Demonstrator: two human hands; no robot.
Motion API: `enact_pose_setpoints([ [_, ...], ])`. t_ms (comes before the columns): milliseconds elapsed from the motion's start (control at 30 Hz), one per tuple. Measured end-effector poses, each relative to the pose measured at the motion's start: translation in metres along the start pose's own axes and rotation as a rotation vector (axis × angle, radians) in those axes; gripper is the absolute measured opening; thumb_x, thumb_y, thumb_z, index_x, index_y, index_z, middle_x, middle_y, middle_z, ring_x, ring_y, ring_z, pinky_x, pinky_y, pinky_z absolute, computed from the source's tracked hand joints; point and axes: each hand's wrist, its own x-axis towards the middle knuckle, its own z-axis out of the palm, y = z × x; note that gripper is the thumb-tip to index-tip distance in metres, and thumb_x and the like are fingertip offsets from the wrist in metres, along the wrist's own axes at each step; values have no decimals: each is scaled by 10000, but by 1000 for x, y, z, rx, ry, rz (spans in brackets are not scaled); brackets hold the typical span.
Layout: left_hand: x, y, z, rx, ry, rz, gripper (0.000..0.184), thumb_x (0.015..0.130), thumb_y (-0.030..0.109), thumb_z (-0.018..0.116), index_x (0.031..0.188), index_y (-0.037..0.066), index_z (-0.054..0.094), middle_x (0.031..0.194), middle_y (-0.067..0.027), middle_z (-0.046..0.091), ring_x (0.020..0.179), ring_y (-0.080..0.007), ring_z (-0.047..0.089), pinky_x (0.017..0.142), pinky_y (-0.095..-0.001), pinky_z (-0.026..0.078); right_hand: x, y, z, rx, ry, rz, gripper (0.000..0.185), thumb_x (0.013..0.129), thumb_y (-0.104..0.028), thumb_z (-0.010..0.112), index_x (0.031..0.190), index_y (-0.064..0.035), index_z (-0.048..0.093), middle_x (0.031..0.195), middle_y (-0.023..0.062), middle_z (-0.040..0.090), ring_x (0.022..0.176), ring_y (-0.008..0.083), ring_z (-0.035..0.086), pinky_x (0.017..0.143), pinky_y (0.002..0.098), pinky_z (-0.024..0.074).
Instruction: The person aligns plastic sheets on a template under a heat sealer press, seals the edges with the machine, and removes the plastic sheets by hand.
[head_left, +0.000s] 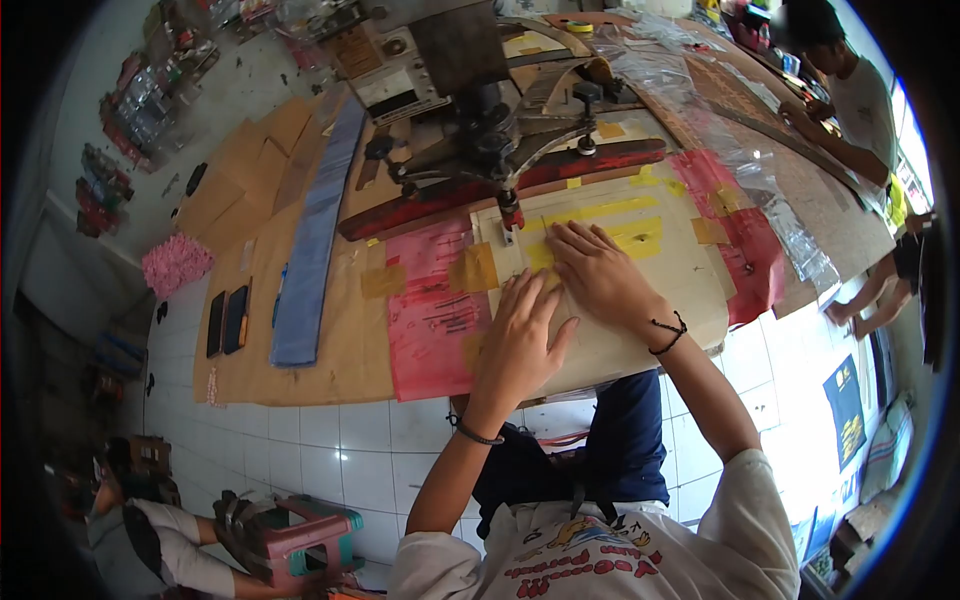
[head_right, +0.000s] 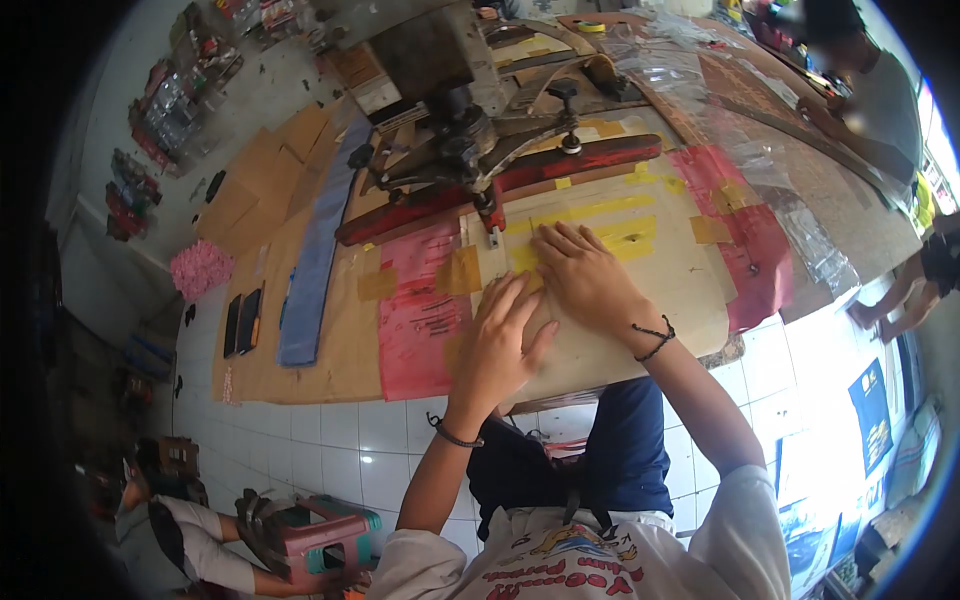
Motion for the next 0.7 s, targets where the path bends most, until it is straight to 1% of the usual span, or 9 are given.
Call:
enact_pose_setpoints([
  [33, -3, 2, -2, -26, 15, -22, 464, 945, 301, 704, 1275, -23, 663, 1449, -230, 554, 1363, -388, 511, 1178, -479, 397, 2, 0, -1, 3, -10, 17, 384, 1022, -220, 566, 1342, -14, 622, 1474, 181, 575, 1426, 351, 480, 1207, 478, 352],
  [67, -6, 1, -2, -66, 45, -4, 391, 925, 273, 724, 1200, -3, 707, 1387, -202, 611, 1330, -366, 548, 1152, -460, 431, 4, -1, -1, 7, -20, 36, 376, 1020, -214, 569, 1338, -22, 626, 1476, 183, 573, 1424, 356, 481, 1205, 480, 355],
  [167, -10, 2, -4, -88, 42, 124, 376, 918, 255, 725, 1181, -14, 713, 1329, -173, 657, 1293, -346, 579, 1162, -455, 425, 8, -7, -10, 19, -51, 97, 353, 1010, -200, 586, 1317, -37, 646, 1469, 192, 578, 1408, 371, 494, 1193, 483, 367],
  [300, -9, -6, 10, -31, 96, 89, 410, 907, 238, 730, 1214, -32, 705, 1299, -171, 687, 1291, -330, 591, 1196, -474, 397, -10, -30, -30, 134, -77, 193, 337, 991, -191, 617, 1285, -34, 668, 1445, 203, 597, 1373, 390, 524, 1171, 488, 385],
  [433, -11, -7, 13, -64, 130, 72, 333, 933, 174, 693, 1199, -25, 715, 1273, -170, 702, 1261, -346, 614, 1199, -481, 393, -37, -35, -19, 23, -8, 95, 357, 995, -220, 607, 1296, -36, 663, 1435, 206, 605, 1364, 396, 532, 1171, 494, 378],
  [467, -11, -7, 16, -89, 211, 92, 262, 929, 134, 686, 1143, -10, 728, 1188, -155, 724, 1191, -350, 641, 1140, -477, 442, -40, -35, -14, -1, 32, 79, 361, 998, -227, 603, 1300, -37, 662, 1438, 207, 603, 1367, 396, 531, 1172, 496, 375],
  [567, -18, 0, 10, -36, 255, 114, 208, 909, 111, 699, 1081, -1, 731, 1086, -132, 728, 1113, -338, 657, 1048, -468, 489, -43, -36, -14, -16, 62, 85, 373, 1005, -247, 590, 1306, -37, 659, 1440, 207, 602, 1370, 392, 530, 1173, 496, 371],
  [600, -23, 2, 11, -34, 276, 141, 213, 903, 126, 699, 1081, 11, 721, 1086, -122, 707, 1094, -332, 645, 1012, -468, 485, -43, -38, -14, -8, 64, 93, 377, 1008, -254, 586, 1307, -36, 658, 1440, 206, 602, 1371, 389, 530, 1172, 495, 370],
  [700, -45, 17, 16, 35, 291, 121, 283, 918, 172, 687, 1160, 25, 704, 1210, -128, 684, 1192, -336, 612, 1063, -480, 451, -44, -36, -9, -43, 105, 80, 352, 992, -227, 605, 1275, -28, 670, 1419, 200, 618, 1361, 379, 540, 1158, 489, 389],
])
